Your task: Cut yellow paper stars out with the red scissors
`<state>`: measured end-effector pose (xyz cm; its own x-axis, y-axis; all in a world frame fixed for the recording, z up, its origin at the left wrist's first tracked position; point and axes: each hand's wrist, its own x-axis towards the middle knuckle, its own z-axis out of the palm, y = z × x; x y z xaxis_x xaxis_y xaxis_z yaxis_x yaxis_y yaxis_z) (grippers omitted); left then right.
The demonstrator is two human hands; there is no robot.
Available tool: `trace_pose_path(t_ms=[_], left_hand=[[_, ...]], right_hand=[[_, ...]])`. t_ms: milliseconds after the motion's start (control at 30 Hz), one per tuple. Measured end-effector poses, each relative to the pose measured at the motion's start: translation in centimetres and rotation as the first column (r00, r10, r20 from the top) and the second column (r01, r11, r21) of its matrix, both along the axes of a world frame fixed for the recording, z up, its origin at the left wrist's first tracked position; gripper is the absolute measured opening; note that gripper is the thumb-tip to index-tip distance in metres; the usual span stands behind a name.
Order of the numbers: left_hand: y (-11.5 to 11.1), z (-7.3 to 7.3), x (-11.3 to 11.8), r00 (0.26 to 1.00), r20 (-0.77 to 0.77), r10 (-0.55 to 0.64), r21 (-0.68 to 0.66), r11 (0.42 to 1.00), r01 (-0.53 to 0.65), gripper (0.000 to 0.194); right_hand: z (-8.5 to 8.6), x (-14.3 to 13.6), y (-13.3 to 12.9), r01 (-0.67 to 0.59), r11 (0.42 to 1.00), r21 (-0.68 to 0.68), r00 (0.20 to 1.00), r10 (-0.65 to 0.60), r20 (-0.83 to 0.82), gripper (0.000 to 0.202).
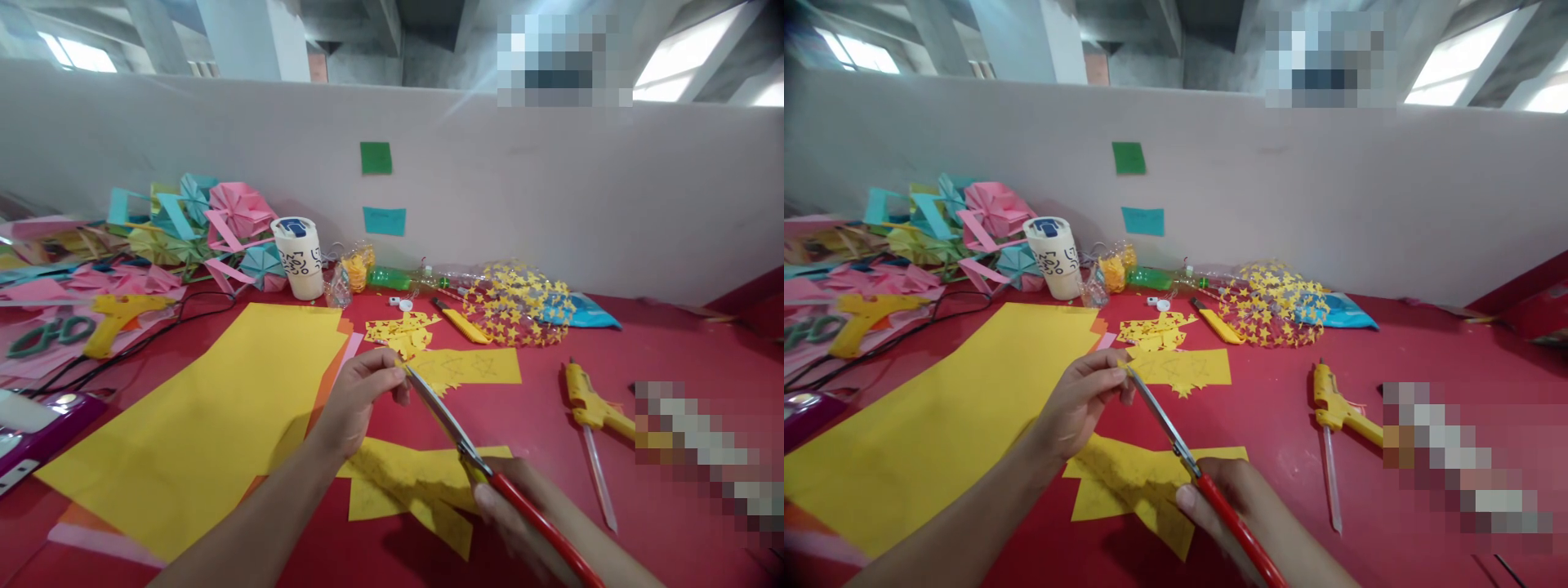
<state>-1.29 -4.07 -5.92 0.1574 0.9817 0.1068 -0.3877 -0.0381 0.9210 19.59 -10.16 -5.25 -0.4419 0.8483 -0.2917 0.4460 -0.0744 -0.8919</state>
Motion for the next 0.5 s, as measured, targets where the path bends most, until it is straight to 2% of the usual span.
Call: trace_pose_path(t_ms=[200,367,500], left_hand=[[0.10,-0.17,0.00,0.999,0.037,-0.028,-0.004,1.000,0.028,0.015],[0.12,-0.25,0.01,1.000,0.012,-0.011,-0.023,1.000,0.012,0.013],[0.18,-0.25,0.00,1.000,-0.002,-0.007,-0.023,1.000,0.007,0.013]], right_hand=[[-0.21,0.32,-0.24,0.002,1.000,0.027,0.999,-0.003,0.042,0.061],[0.43,0.46,0.20,-0.099,0.994,0.050,0.995,0.099,0.015,0.055],[0.03,0.70,0.32,-0.071,0.997,-0.003,0.997,0.071,-0.004,0.056]])
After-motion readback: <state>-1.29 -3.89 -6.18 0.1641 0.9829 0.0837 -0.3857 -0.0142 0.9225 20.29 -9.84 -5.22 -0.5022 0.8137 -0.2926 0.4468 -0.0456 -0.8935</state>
